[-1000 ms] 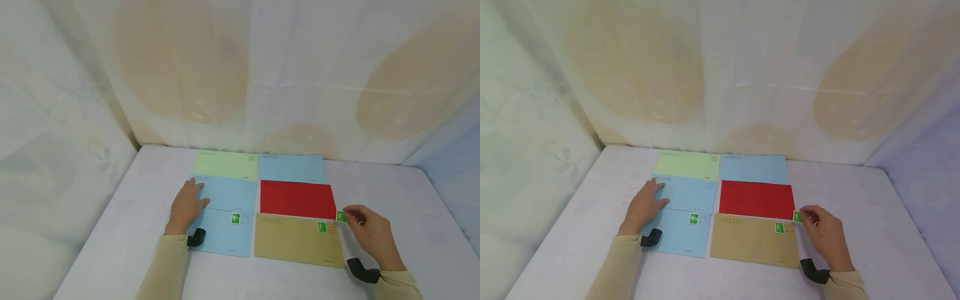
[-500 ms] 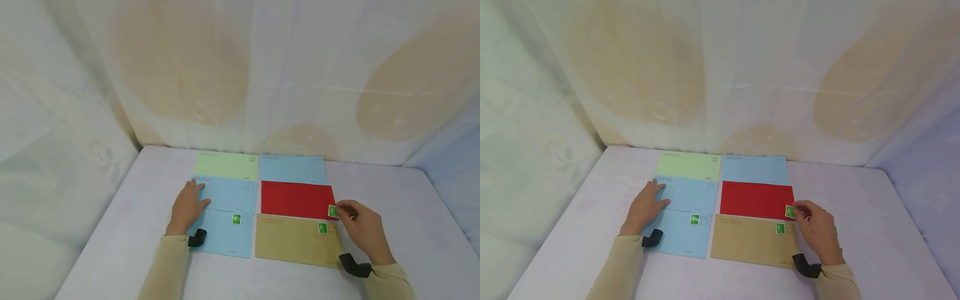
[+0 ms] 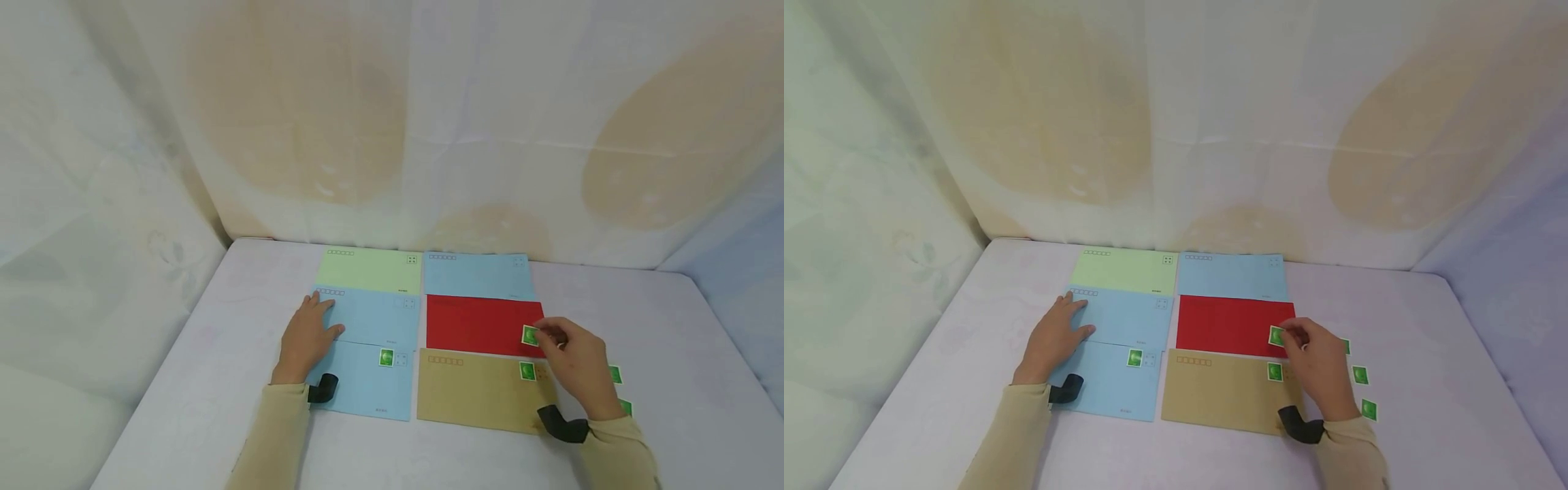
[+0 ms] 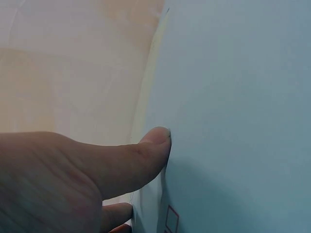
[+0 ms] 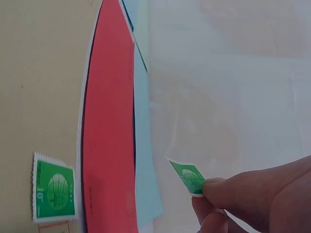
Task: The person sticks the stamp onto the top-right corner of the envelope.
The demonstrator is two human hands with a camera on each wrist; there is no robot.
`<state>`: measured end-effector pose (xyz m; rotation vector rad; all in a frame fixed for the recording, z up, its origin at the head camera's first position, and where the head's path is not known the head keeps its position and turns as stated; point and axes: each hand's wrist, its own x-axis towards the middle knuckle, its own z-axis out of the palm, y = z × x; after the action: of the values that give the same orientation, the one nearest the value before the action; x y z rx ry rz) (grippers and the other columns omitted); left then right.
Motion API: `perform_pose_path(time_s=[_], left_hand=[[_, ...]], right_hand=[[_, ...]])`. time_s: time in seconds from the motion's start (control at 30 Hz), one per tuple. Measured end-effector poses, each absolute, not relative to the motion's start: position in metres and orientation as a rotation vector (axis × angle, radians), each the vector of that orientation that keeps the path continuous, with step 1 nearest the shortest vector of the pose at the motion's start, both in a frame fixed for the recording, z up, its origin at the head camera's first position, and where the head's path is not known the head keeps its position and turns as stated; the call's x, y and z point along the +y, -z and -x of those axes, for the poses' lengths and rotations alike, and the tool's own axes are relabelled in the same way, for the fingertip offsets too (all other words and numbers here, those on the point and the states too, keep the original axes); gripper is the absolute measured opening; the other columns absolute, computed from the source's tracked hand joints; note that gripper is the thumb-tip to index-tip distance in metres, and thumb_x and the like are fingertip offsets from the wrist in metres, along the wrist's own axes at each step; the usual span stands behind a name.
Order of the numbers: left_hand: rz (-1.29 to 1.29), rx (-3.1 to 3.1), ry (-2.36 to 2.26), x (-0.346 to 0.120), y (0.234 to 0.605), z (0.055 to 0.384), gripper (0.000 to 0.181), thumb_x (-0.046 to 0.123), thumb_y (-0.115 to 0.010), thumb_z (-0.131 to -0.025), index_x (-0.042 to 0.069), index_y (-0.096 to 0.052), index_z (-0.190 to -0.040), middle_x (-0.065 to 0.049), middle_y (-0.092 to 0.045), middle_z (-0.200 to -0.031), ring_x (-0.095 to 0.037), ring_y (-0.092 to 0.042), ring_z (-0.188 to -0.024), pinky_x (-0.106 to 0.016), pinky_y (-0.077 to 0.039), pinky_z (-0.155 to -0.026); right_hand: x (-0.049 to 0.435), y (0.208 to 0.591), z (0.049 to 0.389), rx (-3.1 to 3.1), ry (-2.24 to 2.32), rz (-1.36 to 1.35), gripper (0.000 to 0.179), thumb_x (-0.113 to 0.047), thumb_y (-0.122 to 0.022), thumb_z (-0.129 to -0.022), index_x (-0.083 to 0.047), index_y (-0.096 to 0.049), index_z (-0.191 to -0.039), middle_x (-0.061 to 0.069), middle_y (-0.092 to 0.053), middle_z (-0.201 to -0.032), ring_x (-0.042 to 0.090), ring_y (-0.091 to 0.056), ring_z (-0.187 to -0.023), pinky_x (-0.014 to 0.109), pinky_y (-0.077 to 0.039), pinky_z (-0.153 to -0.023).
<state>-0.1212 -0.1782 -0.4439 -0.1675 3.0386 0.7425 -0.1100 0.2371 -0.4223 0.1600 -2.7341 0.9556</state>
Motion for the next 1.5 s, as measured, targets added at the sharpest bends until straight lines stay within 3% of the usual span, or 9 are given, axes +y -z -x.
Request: perform_pose_path(time_s=[1.5], left_hand=[[0.164,3.03,-0.737,-0.179,0.445,0.123,0.059,0.019,-0.076,-0.09,-0.003,-0.055,-0.14,-0.029,-0.034,-0.155,-0.044,-0.025,-0.148,-0.056,-0.025,-0.118]], right_hand=[[0.161,0.42,0.143,-2.707,-1.171,-0.219,0.019,-0.01,-0.071,-0.093,-0.001,-0.071,-0.11,0.011,-0.071,-0.093,0.023,-0.061,-0.081,0.028,-0.052,-0.068]])
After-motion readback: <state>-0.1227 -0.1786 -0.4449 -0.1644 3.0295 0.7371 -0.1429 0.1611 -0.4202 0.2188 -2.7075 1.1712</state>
